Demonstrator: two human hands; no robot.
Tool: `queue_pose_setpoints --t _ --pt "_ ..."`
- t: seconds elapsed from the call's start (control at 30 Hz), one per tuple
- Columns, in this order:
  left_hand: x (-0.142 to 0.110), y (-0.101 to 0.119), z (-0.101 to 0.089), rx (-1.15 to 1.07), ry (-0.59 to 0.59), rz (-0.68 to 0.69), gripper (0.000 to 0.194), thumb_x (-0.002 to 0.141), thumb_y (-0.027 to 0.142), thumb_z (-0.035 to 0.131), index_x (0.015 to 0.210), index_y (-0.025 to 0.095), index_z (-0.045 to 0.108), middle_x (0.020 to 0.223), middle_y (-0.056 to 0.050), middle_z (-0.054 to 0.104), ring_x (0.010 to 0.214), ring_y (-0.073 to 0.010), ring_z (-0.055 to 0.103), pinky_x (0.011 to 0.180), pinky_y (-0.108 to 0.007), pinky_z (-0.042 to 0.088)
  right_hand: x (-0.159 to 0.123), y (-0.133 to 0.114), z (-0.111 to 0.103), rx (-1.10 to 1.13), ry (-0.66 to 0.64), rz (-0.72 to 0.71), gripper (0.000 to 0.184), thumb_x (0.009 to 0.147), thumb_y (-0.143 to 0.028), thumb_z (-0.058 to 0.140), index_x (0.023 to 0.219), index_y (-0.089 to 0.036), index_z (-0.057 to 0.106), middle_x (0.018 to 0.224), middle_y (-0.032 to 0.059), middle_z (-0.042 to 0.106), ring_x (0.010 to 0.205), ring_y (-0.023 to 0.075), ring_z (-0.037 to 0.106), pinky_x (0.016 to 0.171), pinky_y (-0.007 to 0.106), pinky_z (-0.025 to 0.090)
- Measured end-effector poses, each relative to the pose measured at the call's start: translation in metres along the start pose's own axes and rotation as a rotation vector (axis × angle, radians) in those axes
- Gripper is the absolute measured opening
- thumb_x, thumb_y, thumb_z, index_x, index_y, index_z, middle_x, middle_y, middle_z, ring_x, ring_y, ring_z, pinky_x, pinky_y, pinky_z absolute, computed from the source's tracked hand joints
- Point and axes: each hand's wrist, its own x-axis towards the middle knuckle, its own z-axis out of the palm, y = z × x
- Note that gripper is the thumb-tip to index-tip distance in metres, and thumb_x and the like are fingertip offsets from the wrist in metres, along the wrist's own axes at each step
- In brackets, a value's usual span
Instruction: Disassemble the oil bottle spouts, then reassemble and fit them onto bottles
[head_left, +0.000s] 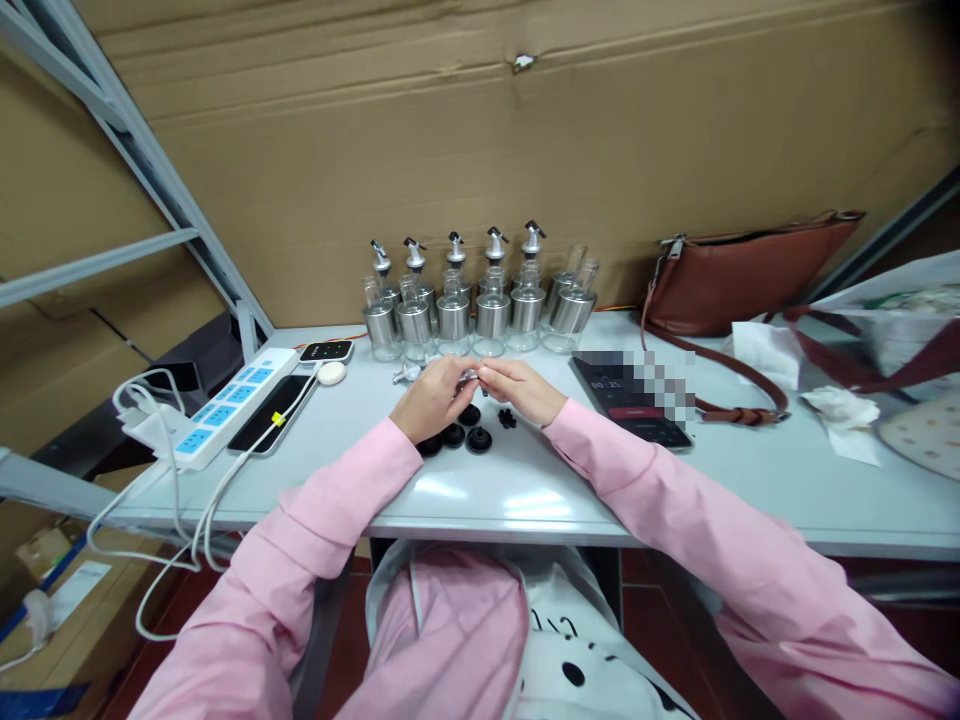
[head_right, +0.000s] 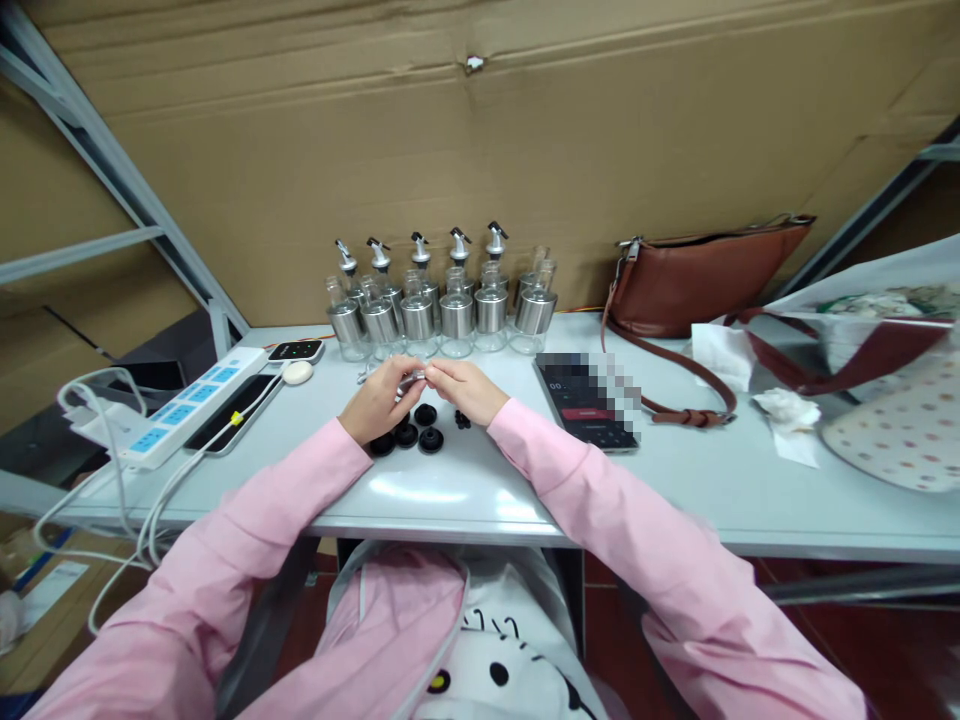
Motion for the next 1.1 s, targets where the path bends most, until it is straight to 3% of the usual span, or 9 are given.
queue_pose_setpoints --t 0.27,0.6,0.77,0.93,1.1 --pt "0.003 0.004 -0.002 0.017 0.005 0.042 0.008 0.088 0.020 0.043 0.094 0.016 0.047 0.075 -0.003 0.055 0.069 -0.0143 0.051 0.066 -0.027 0.041 0.001 -0.008 0.000 0.262 -0.079 0.230 0.040 0.065 -0.053 0.058 0.057 -0.019 0.040 0.045 -0.0096 0.024 0.039 0.0033 0.019 0.040 0.021 0.010" --pt "0.003 -0.001 -0.005 0.051 0.028 0.001 0.010 0.089 0.025 0.045 0.088 0.017 0.051 0.070 -0.001 0.055 0.067 -0.0135 0.049 0.067 -0.027 0.038 0.003 -0.009 -0.008 0.285 -0.011 0.256 0.040 0.070 -0.050 0.056 0.054 -0.019 0.036 0.043 -0.0096 0.023 0.038 0.0023 0.017 0.041 0.021 0.007" --pt "0.003 -0.003 -0.003 0.076 0.004 0.008 0.014 0.090 0.027 0.044 0.085 0.017 0.053 0.070 -0.001 0.055 0.068 -0.0137 0.049 0.066 -0.027 0.036 0.002 -0.007 -0.005 0.280 -0.042 0.130 0.036 0.068 -0.048 0.060 0.059 -0.016 0.046 0.048 -0.0065 0.036 0.042 0.0045 0.030 0.042 0.022 0.022" --pt "0.001 -0.005 -0.003 0.057 -0.003 -0.024 0.015 0.090 0.027 0.045 0.085 0.017 0.054 0.069 -0.001 0.055 0.068 -0.0137 0.050 0.066 -0.027 0.036 0.001 -0.005 -0.006 0.121 -0.064 0.003 0.034 0.074 -0.048 0.056 0.063 -0.016 0.052 0.053 -0.0033 0.047 0.048 0.0075 0.042 0.053 0.025 0.034" --pt "0.000 -0.005 -0.003 0.036 -0.015 -0.042 0.015 0.090 0.027 0.045 0.088 0.017 0.055 0.070 -0.001 0.055 0.069 -0.0138 0.050 0.066 -0.027 0.036 0.002 -0.002 -0.007 0.130 0.061 -0.004 0.032 0.067 -0.046 0.065 0.078 -0.017 0.058 0.059 -0.0038 0.052 0.053 0.0084 0.047 0.056 0.025 0.039"
